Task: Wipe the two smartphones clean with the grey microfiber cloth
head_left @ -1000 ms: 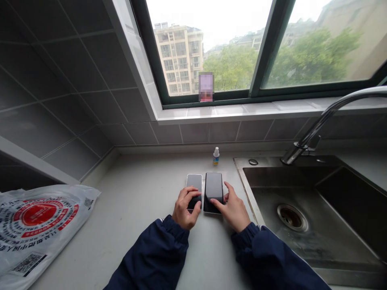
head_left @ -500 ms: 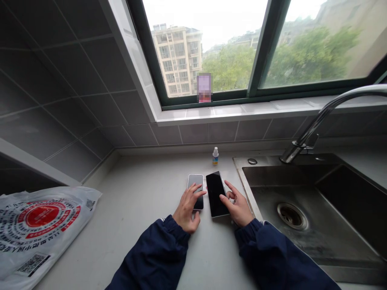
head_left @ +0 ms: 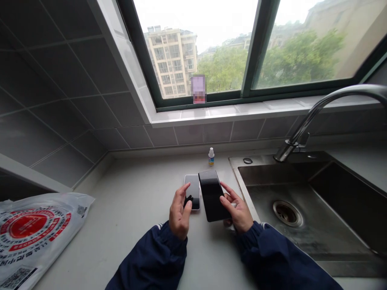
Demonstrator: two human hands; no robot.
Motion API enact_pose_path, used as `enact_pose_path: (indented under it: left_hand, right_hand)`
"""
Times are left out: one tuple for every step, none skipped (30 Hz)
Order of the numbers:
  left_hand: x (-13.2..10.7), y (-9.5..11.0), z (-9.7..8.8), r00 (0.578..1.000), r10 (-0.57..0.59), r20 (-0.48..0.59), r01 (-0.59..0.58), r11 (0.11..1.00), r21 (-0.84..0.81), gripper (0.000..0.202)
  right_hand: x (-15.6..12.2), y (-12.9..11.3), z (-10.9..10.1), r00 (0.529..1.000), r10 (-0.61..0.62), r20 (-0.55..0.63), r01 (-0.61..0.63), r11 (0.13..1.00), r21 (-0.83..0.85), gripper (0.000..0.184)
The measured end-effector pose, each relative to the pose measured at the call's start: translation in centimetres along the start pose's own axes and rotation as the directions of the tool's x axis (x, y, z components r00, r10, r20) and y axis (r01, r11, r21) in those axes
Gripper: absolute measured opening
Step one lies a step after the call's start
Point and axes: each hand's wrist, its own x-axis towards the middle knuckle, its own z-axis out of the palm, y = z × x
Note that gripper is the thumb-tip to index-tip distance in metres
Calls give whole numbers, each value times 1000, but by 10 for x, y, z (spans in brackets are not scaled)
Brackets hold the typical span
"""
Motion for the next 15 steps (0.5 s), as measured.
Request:
enact_pose_path:
  left_hand:
    - [-2, 3, 4, 993, -116, 33, 120, 971, -208, 54]
    - [-4, 7, 7, 967, -205, 151, 249, 889, -384, 60]
    - [-6, 12, 10, 937, -257, 239, 346, 783, -516, 64]
    - [-7, 17, 13, 906, -287, 311, 421, 681, -600, 68]
    - [-8, 21, 15, 872, -309, 379, 489, 589, -643, 73]
    - [-8, 25, 17, 842, -331, 425, 539, 508, -672, 79]
    - [-9, 28, 19, 825, -351, 444, 563, 445, -696, 82]
    - [-9, 29, 19, 810, -372, 453, 579, 393, -714, 81]
    - [-9, 29, 20, 802, -385, 458, 586, 356, -728, 81]
    - [-9, 29, 20, 797, -389, 462, 589, 332, -737, 79]
    - [-8, 27, 19, 795, -384, 469, 591, 318, -742, 77]
    - [-8, 26, 19, 796, -370, 479, 592, 309, -745, 76]
    - [-7, 25, 18, 798, -354, 488, 591, 300, -749, 75]
    - [-6, 24, 17, 799, -342, 495, 590, 285, -755, 73]
    - [-6, 24, 17, 798, -338, 498, 589, 264, -764, 71]
  right_hand:
    - [-3, 0, 3, 1000, -5, 14, 5, 1000, 11, 71]
    - [-5, 1, 7, 1000, -14, 26, 14, 1000, 20, 71]
    - [-8, 2, 10, 999, -24, 40, 23, 999, 27, 70]
    - [-11, 3, 13, 998, -37, 48, 35, 999, 38, 69]
    - [-13, 4, 15, 996, -46, 72, 43, 998, 45, 67]
    - [-15, 6, 17, 993, -50, 105, 46, 998, 38, 66]
    - [-16, 7, 18, 989, -50, 141, 48, 999, 15, 64]
    - [-18, 7, 19, 984, -43, 170, 46, 999, -14, 62]
    - [-18, 8, 19, 982, -34, 186, 43, 998, -46, 60]
    - [-19, 8, 19, 982, -26, 188, 40, 996, -73, 57]
    - [-19, 8, 19, 984, -21, 177, 37, 995, -91, 54]
    - [-19, 8, 19, 987, -19, 159, 35, 995, -97, 52]
    - [-19, 8, 19, 990, -19, 139, 33, 995, -95, 50]
    - [-19, 8, 19, 993, -20, 118, 30, 996, -88, 48]
    - [-18, 7, 18, 996, -17, 92, 24, 997, -77, 47]
